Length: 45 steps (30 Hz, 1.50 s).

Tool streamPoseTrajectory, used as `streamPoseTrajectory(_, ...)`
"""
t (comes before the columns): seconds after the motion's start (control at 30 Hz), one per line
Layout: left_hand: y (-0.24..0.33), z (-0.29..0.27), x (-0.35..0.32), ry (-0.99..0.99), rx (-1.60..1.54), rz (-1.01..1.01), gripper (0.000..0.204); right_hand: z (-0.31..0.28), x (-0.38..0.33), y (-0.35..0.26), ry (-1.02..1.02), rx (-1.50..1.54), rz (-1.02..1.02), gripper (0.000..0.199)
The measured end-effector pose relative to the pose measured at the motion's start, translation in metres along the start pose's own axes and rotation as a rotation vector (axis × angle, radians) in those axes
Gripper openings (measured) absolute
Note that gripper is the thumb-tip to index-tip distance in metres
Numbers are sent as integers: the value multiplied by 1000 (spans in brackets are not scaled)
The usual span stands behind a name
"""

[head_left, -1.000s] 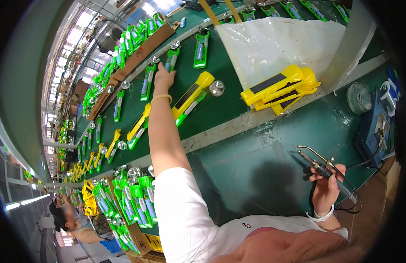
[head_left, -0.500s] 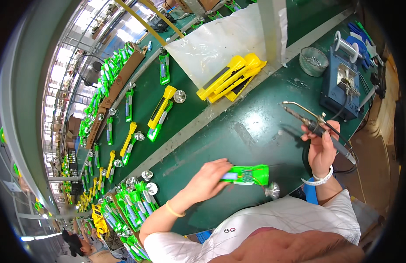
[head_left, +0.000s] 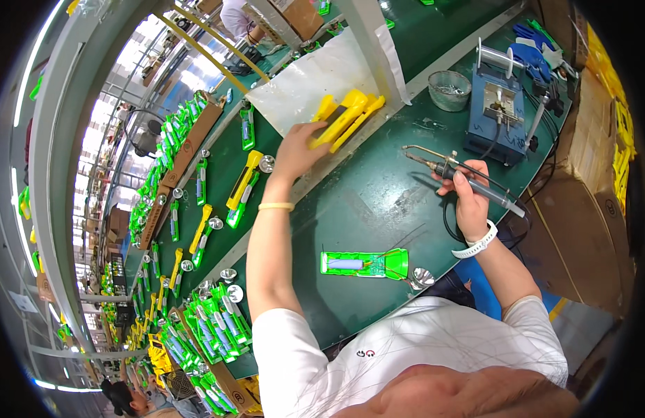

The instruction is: The person solders wires and electronic components inside flashlight casings using a soldering iron, snaps the casing halves together by hand, and places the assembled flashlights onto the conveyor belt.

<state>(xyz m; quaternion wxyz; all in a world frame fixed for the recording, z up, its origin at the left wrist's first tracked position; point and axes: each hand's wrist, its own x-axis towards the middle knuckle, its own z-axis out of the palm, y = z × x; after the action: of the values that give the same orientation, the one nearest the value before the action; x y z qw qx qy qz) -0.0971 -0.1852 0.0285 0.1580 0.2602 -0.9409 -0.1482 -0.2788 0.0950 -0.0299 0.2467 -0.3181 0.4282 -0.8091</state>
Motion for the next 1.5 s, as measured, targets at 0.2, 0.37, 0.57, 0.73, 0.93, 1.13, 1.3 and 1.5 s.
streamPoseTrajectory(0.2, 20, 1, -69, 2, -558, -168, 40, -5, 5, 0, 40, -3, 5, 17)
streamPoseTrajectory(0.37, 25, 25, -105, 56, -224, -83, 45, -2, 6, 2, 43, -20, 13, 15)
streamPoseTrajectory(0.57, 50, 16, -97, 133, 178, 214, 55, 1, 4, 4, 70, -39, 25, 16)
streamPoseTrajectory(0.73, 65, 14, -106, 108, 126, 266, 48, 4, 1, 0, 31, -40, 24, 16)
streamPoseTrajectory(0.93, 54, 15, -84, -98, 42, 182, 41, 2, 2, 5, -4, -45, 29, 18)
streamPoseTrajectory(1.13, 54, 14, -74, 345, 80, 263, 18, 1, 3, 5, 25, 2, 36, 20)
streamPoseTrajectory(1.3, 48, -11, -153, 17, -120, 126, 34, -4, -2, 5, 15, 46, 38, 19)
streamPoseTrajectory(1.5, 91, 4, -202, -117, -70, 64, 81, 1, -2, 4, -33, 45, 58, 19)
